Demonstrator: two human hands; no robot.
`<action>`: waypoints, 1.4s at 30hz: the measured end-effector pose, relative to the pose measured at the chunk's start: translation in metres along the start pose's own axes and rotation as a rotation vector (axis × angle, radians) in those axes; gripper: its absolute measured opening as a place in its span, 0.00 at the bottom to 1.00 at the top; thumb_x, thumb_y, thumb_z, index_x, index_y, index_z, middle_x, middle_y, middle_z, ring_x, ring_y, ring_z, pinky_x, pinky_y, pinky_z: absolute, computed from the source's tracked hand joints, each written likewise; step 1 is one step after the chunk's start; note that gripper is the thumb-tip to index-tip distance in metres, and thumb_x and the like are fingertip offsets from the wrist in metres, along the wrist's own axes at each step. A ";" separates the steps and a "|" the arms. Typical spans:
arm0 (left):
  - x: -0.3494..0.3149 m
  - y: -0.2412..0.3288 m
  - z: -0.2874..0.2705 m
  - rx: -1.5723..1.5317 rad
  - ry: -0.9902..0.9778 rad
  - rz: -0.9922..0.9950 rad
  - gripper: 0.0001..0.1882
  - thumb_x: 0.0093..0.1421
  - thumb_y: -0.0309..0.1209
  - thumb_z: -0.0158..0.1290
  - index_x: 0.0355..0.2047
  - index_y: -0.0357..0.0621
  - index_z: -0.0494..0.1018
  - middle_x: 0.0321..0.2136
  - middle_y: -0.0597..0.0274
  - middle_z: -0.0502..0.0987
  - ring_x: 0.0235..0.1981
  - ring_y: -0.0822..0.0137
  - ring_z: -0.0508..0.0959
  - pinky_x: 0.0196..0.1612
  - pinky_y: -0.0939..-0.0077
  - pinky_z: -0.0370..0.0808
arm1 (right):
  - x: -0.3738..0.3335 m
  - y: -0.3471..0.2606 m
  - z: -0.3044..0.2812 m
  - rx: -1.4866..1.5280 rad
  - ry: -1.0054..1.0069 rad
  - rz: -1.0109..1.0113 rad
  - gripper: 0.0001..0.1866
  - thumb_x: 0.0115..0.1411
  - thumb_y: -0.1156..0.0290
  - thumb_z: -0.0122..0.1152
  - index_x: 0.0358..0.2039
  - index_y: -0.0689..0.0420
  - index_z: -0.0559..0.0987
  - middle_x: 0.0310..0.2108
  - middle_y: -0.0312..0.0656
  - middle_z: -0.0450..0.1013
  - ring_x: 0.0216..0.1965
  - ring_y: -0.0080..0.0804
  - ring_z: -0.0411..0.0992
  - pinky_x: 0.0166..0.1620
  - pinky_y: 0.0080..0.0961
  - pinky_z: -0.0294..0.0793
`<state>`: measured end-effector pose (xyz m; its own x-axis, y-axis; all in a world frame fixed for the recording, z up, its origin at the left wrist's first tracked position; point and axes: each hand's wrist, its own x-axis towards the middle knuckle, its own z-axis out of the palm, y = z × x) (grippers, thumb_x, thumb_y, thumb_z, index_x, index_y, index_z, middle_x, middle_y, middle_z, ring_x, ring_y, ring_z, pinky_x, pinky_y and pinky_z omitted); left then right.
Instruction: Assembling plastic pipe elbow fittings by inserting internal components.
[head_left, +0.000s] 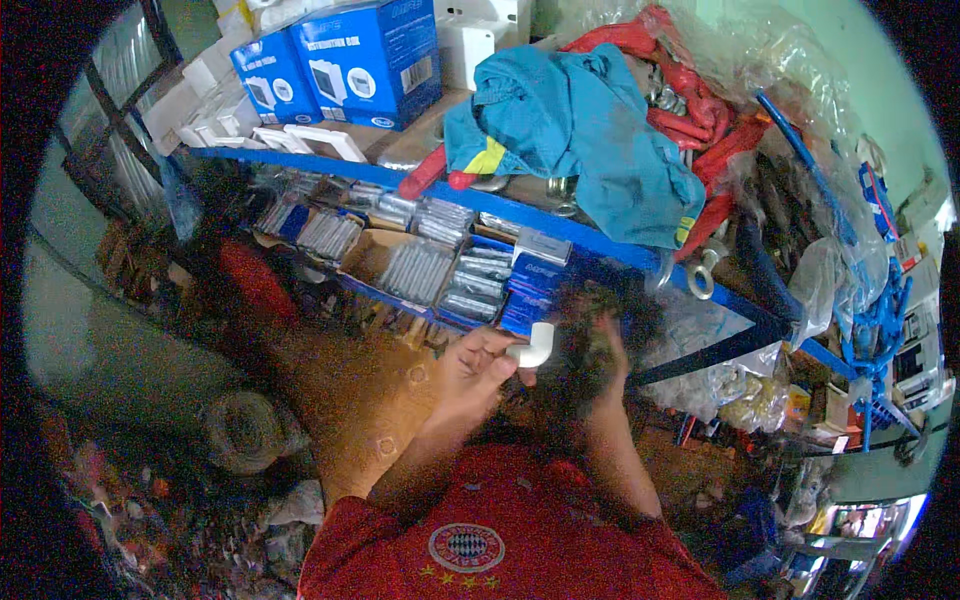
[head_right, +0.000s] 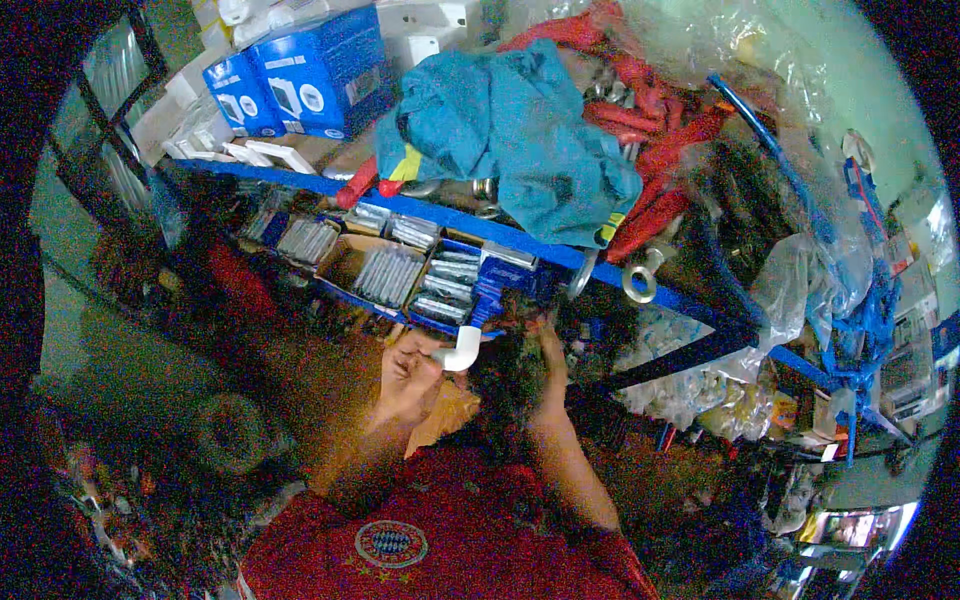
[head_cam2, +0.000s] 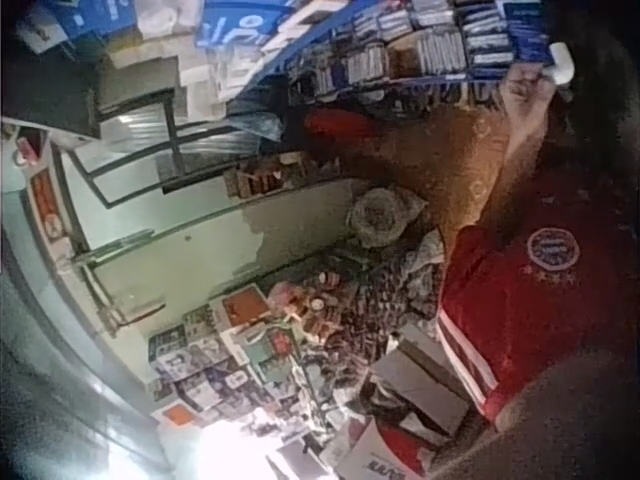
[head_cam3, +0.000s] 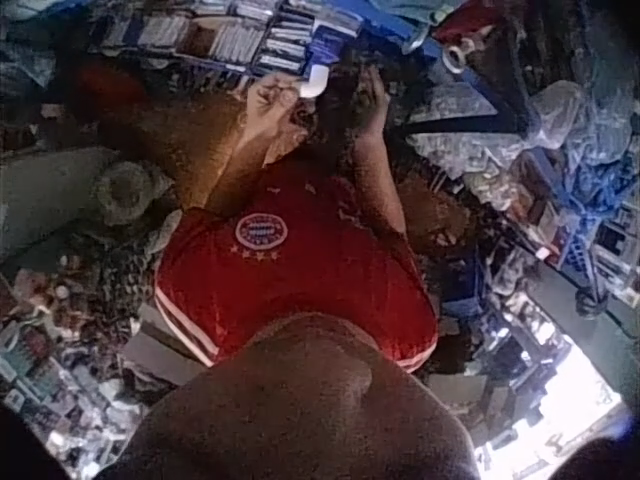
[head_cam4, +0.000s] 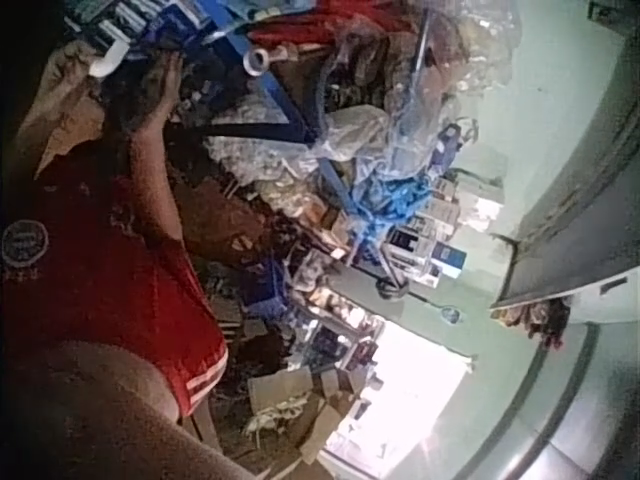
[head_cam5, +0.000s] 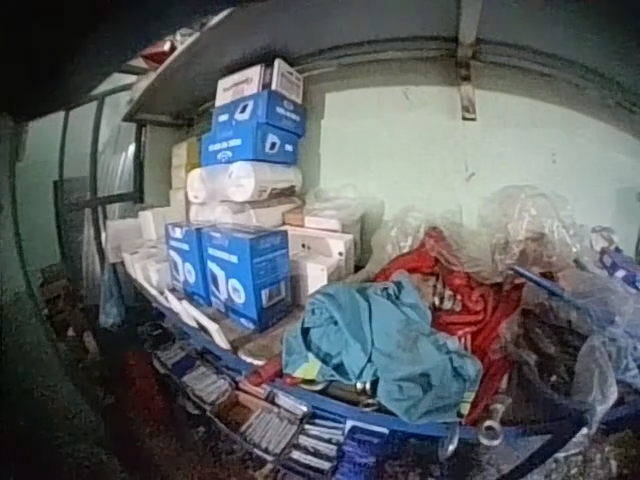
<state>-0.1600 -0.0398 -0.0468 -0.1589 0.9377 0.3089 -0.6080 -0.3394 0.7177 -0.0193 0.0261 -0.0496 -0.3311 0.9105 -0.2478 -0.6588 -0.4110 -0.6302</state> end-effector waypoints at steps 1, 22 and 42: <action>-0.001 0.001 -0.003 0.026 0.008 -0.017 0.10 0.54 0.26 0.52 0.35 0.36 0.68 0.34 0.54 0.74 0.29 0.66 0.75 0.31 0.71 0.73 | -0.010 -0.006 0.012 0.023 -0.104 -0.038 0.21 0.57 0.56 0.45 0.42 0.62 0.69 0.34 0.43 0.72 0.31 0.29 0.71 0.36 0.23 0.71; -0.025 -0.002 0.014 -0.024 0.128 -0.240 0.09 0.56 0.33 0.51 0.27 0.39 0.67 0.25 0.61 0.74 0.23 0.73 0.73 0.25 0.80 0.69 | -0.027 -0.002 0.020 -0.832 -0.033 -0.339 0.08 0.57 0.70 0.52 0.25 0.60 0.74 0.18 0.30 0.68 0.21 0.16 0.63 0.26 0.17 0.63; -0.014 -0.007 0.009 0.669 0.112 -0.155 0.11 0.52 0.25 0.53 0.36 0.36 0.69 0.29 0.61 0.73 0.32 0.73 0.72 0.38 0.80 0.68 | -0.042 0.017 0.006 -1.108 -0.008 -0.902 0.08 0.49 0.71 0.59 0.30 0.59 0.75 0.23 0.43 0.71 0.23 0.36 0.68 0.29 0.28 0.66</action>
<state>-0.1461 -0.0511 -0.0503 -0.2101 0.9688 0.1312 -0.0253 -0.1396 0.9899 -0.0205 -0.0190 -0.0458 -0.0961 0.8348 0.5422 0.2149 0.5492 -0.8076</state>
